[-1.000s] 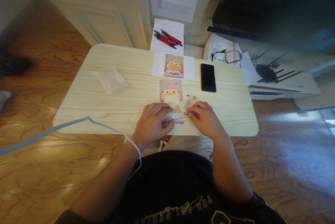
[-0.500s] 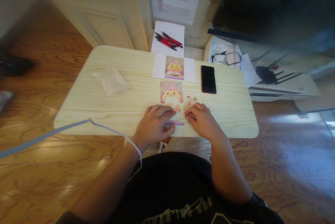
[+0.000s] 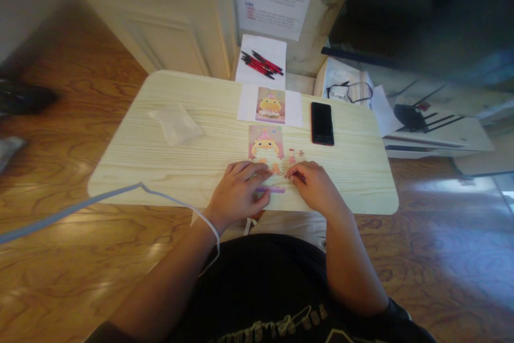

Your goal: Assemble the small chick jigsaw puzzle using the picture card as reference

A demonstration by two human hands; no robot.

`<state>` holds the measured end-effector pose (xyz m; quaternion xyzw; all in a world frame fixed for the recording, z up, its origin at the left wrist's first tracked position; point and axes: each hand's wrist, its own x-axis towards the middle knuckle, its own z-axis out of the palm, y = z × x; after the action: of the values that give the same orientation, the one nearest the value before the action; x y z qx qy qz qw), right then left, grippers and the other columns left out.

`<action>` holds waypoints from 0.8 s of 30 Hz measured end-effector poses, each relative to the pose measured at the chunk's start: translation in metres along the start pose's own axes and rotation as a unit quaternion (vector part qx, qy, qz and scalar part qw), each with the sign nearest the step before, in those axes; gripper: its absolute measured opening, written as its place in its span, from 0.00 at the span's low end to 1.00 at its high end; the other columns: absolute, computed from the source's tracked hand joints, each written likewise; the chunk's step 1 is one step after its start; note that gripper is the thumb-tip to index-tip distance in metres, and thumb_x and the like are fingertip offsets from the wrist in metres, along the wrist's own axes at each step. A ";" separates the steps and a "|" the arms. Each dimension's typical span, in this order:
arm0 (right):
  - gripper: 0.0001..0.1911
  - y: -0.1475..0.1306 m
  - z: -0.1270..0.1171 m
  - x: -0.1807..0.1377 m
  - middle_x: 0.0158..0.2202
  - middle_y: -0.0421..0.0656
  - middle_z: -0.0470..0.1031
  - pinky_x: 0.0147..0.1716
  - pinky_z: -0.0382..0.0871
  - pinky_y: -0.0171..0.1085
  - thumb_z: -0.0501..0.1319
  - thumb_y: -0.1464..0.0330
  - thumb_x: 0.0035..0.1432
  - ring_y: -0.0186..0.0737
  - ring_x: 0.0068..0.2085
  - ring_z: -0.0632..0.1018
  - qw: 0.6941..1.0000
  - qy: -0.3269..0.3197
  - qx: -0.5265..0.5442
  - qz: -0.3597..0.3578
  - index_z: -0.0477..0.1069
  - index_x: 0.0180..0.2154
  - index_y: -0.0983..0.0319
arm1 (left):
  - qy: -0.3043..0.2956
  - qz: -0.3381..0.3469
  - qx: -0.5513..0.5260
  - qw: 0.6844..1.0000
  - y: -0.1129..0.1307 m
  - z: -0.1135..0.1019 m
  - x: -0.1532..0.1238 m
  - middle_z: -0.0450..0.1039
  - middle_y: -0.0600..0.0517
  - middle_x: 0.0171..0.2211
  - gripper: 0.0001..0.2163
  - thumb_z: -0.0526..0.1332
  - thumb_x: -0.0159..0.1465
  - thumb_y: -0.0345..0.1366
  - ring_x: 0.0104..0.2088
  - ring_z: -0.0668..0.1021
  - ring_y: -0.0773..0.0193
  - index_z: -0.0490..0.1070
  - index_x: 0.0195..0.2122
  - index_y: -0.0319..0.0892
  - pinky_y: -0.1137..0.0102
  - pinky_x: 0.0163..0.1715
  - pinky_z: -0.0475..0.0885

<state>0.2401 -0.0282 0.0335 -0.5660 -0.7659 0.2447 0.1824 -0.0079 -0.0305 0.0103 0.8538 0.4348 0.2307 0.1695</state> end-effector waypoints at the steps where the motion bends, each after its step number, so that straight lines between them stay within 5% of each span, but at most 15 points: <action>1: 0.09 0.000 0.000 0.000 0.41 0.42 0.81 0.48 0.67 0.44 0.62 0.76 0.65 0.45 0.45 0.77 1.000 0.003 0.004 0.000 0.77 0.41 0.57 | 0.002 0.000 0.003 1.000 0.000 0.000 0.000 0.76 0.50 0.61 0.19 0.63 0.65 0.40 0.60 0.75 0.49 0.77 0.57 0.51 0.50 0.59 0.68; 16: 0.14 0.002 0.001 0.001 0.48 0.46 0.79 0.53 0.69 0.46 0.57 0.76 0.67 0.48 0.51 0.77 1.000 0.020 -0.005 -0.011 0.77 0.48 0.57 | 0.004 0.008 0.000 1.000 -0.001 0.001 -0.002 0.76 0.48 0.62 0.16 0.63 0.65 0.39 0.61 0.76 0.49 0.78 0.54 0.48 0.50 0.60 0.68; 24: 0.12 -0.003 -0.001 0.005 0.43 0.43 0.79 0.47 0.70 0.44 0.58 0.77 0.65 0.46 0.45 0.77 1.000 0.025 0.015 0.001 0.75 0.44 0.56 | 0.001 0.012 0.000 1.000 -0.001 -0.001 -0.002 0.76 0.49 0.62 0.17 0.63 0.65 0.39 0.62 0.75 0.50 0.77 0.55 0.48 0.50 0.60 0.68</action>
<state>0.2372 -0.0241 0.0358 -0.5695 -0.7570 0.2422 0.2098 -0.0098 -0.0311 0.0103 0.8588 0.4244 0.2338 0.1663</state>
